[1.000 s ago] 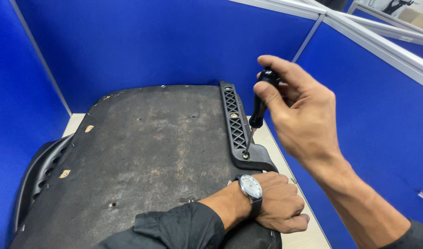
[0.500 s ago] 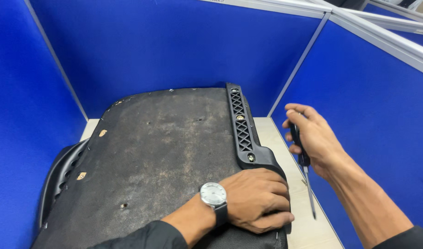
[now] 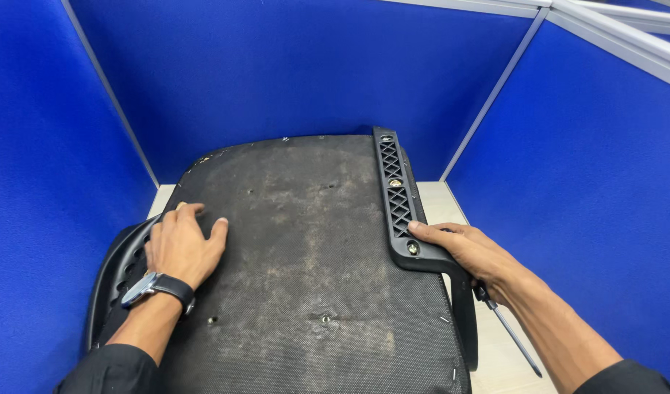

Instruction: The person attaches a black plastic frame to the underside of an overturned chair seat using a screwdriver and screws. They align the frame, insert screws, and tighten them to secure the frame in place.

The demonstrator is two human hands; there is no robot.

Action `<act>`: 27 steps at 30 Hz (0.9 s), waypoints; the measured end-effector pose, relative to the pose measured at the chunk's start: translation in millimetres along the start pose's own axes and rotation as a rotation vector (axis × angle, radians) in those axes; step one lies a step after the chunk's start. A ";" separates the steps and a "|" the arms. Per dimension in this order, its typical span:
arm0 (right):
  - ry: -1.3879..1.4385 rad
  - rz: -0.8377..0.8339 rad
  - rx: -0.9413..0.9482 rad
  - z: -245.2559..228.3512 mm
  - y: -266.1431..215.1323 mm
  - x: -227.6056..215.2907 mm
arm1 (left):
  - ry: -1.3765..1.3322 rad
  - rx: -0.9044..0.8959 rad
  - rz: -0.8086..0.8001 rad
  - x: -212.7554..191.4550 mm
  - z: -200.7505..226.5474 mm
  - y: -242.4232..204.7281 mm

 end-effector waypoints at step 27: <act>0.136 0.076 -0.055 0.4 1.9 -1.3 | -0.356 -0.412 -0.409 52.6 -141.3 33.7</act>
Point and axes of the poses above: each hand's wrist, its own y-axis towards the middle knuckle, its own x-axis out of the palm, z = x × y, the point moved 9 cm from there along y, towards the middle knuckle, and after that the axes turned 8 degrees about -z, right-handed, at the moved point
